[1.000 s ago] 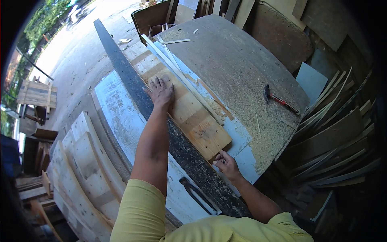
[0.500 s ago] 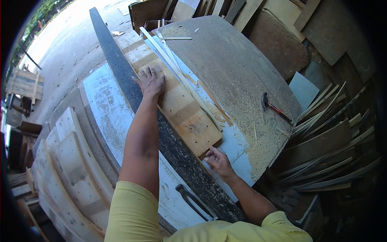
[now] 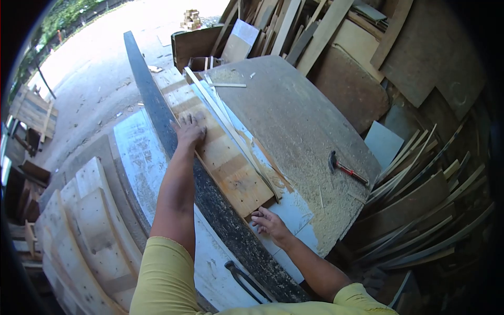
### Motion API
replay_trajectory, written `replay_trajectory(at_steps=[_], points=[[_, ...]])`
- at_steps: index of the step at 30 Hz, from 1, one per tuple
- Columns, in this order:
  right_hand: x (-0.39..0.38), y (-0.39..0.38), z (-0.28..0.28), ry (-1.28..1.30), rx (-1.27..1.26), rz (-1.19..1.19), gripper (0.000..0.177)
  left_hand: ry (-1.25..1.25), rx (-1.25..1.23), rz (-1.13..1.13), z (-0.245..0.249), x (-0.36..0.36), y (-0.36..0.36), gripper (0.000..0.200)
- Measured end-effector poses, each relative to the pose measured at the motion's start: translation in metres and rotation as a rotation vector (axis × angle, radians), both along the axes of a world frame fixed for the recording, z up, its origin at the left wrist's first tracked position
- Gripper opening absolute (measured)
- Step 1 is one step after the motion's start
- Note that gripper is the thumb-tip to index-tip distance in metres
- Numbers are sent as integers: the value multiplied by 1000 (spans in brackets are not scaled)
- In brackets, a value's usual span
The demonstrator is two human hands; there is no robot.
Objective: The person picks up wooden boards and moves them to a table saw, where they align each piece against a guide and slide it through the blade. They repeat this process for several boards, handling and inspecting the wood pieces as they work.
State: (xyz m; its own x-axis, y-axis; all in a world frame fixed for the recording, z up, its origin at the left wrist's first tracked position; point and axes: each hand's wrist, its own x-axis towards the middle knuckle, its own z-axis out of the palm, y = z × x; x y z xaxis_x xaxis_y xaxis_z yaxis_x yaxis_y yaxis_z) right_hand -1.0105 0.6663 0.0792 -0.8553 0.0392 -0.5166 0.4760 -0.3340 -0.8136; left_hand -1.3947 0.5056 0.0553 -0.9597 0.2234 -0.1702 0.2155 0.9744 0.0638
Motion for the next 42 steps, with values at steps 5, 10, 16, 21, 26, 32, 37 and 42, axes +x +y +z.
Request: replay_trajectory(at_steps=[5,10,16,21,26,32,37,42], points=[[11,-3,-7,-99,-160,-248,35,310,213,25,17,89,-15,78],[4,-13,-15,-35,-136,-163,42,-79,355,215,19,209,-11,84],[-2,-25,9,36,-141,-220,38,-10,434,195,3,226,2,77],[-10,-30,49,78,-197,-138,53,-195,1248,386,26,213,-6,67],[-12,-31,124,290,-35,19,58,-240,2007,428,70,182,-23,65],[-126,43,132,399,1157,49,24,-622,2083,470,146,132,-89,39],[-197,40,105,-29,1544,568,38,-484,1962,470,143,135,-97,35],[-214,30,78,-99,1639,678,39,-512,1993,430,142,148,-93,30]])
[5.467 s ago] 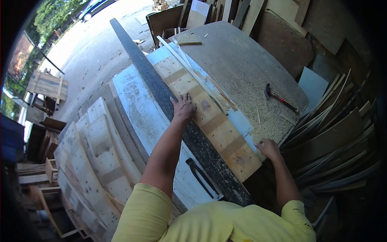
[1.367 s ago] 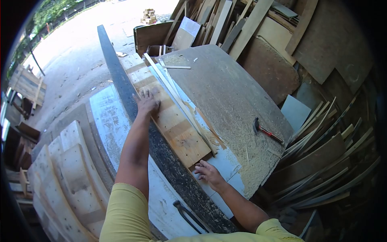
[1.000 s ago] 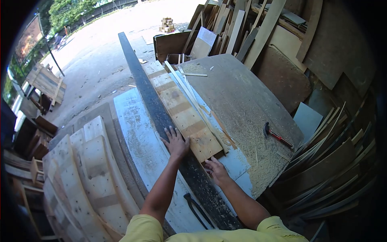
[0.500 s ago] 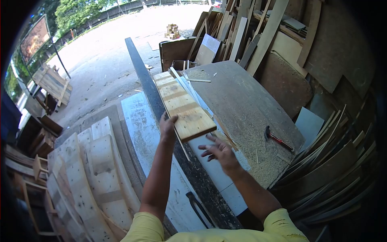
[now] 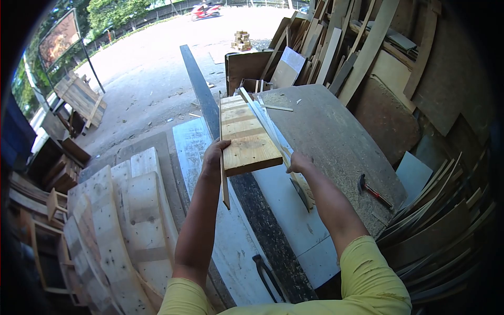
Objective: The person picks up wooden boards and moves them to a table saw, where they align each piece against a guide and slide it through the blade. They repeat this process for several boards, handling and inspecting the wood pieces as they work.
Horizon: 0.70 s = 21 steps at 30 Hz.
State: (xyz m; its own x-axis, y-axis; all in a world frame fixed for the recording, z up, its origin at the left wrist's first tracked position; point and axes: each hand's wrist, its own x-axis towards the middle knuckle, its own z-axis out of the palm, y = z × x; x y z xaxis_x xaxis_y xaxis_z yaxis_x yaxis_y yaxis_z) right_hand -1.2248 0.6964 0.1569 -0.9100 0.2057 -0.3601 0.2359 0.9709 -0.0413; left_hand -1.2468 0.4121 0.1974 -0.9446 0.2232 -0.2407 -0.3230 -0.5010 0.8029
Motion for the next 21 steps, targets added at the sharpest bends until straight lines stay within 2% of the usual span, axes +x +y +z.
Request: replay_trajectory(at_steps=[5,9,11,12,14,16,18,20,21], points=[[-26,6,-24,-53,20,22,30,28,-3,5,6,9,-1,32],[-55,13,15,211,-2,-114,26,48,61,-15,-8,3,-2,32],[-74,23,45,446,-117,-238,42,54,64,-2,-3,10,0,32],[-75,21,51,455,-120,-224,42,62,46,2,-5,10,0,32],[-68,10,60,737,-243,-271,63,87,5,12,-7,14,2,33],[-32,-23,74,224,-1044,-485,83,98,48,20,-14,17,10,36],[-43,-21,2,-98,-1292,-313,71,157,22,41,-34,21,23,41],[11,-47,28,-53,-1385,-219,58,138,-154,194,-57,32,40,42],[21,-45,21,-86,-1444,-244,53,182,-191,176,-79,31,38,45]])
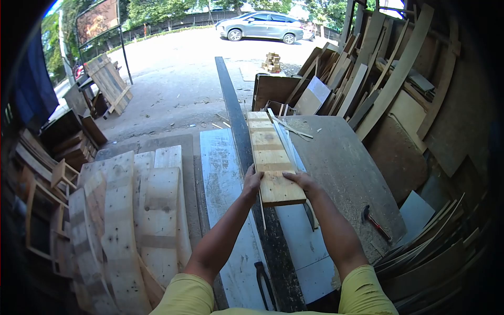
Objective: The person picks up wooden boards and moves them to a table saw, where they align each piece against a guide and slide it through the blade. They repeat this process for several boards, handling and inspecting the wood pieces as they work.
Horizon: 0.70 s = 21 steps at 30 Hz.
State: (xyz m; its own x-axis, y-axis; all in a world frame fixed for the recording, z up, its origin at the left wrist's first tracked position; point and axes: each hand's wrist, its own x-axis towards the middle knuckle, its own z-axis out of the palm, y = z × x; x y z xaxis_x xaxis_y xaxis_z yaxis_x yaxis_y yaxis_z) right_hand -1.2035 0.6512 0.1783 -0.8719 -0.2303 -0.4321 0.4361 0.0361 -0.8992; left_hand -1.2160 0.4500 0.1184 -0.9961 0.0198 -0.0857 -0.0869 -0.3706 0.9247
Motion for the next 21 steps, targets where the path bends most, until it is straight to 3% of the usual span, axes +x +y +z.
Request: replay_trajectory(at_steps=[1,3,5,9,13,15,17,19,21], points=[[9,3,-7,-30,-66,-3,48,64,-90,-4,-4,14,-4,47],[39,9,-15,-12,-130,-23,47,275,-520,119,-55,29,-2,48],[80,18,0,68,32,-53,47,24,-557,-38,-27,78,-4,52],[194,46,32,96,98,-96,47,-58,-445,-82,5,186,1,56],[308,91,16,404,675,-31,55,-62,-650,-62,-35,242,-4,56],[370,87,45,440,880,-9,57,184,-1426,238,-40,262,-1,58],[421,78,72,352,1036,6,54,135,-1294,130,-30,267,13,64],[460,81,80,317,1015,23,53,127,-830,62,-49,262,44,66],[492,81,88,281,917,25,54,-350,-471,-182,-39,264,77,65]])
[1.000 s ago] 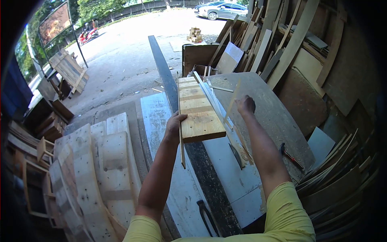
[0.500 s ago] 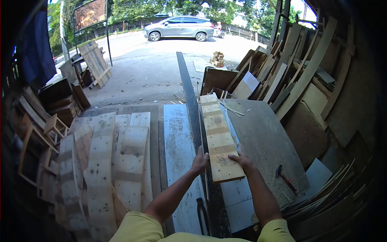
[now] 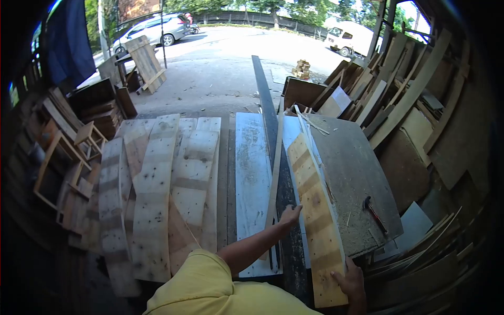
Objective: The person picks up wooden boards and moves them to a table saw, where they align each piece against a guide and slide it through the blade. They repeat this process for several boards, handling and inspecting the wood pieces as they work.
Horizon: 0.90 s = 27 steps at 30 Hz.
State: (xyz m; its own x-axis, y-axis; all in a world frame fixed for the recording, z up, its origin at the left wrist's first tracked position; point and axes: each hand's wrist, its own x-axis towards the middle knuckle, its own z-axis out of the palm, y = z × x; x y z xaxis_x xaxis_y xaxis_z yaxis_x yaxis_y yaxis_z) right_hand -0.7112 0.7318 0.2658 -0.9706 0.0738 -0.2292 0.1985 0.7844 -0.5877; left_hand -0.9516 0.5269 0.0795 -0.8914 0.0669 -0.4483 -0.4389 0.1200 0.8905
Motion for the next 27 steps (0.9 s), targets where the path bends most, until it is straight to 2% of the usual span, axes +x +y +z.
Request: replay_trajectory(at_steps=[2,4,6,7,8,10,11,12,14,15,16,17,18,20,21,23,24,26,27], points=[[28,-11,17,18,-3,40,53,-454,441,-33,40,31,22,67],[53,-6,13,42,-9,57,52,-463,790,113,60,58,47,70],[83,9,0,384,264,264,53,-389,867,89,31,69,73,75],[93,14,-1,307,334,240,61,-306,922,41,34,76,69,80],[101,18,-4,306,333,263,61,-301,928,63,39,81,69,80],[116,26,-8,398,324,207,62,-315,680,183,92,103,51,86],[120,28,-11,392,316,236,62,-247,657,193,84,101,53,90],[121,29,-14,426,274,187,67,-242,640,230,115,116,38,83],[124,21,-18,450,212,160,72,-75,641,319,131,132,22,73],[123,12,-18,472,140,133,66,-73,631,349,136,141,11,73],[122,4,-17,490,67,108,61,35,592,381,140,151,-1,68],[122,0,-14,388,-45,202,66,145,547,410,145,161,-14,62],[123,-8,-12,383,-65,224,66,149,530,435,153,175,-29,62],[129,-28,-10,328,-355,299,56,214,443,524,170,209,-65,62],[131,-35,-12,325,-374,309,56,268,411,539,170,221,-81,62],[130,-50,-18,249,-606,415,54,363,296,583,171,244,-111,62],[132,-59,-20,246,-614,424,54,365,287,592,175,258,-126,62],[132,-76,-23,94,-916,461,51,449,286,589,185,279,-155,57],[129,-81,-27,94,-910,476,51,457,291,601,192,288,-174,57]])
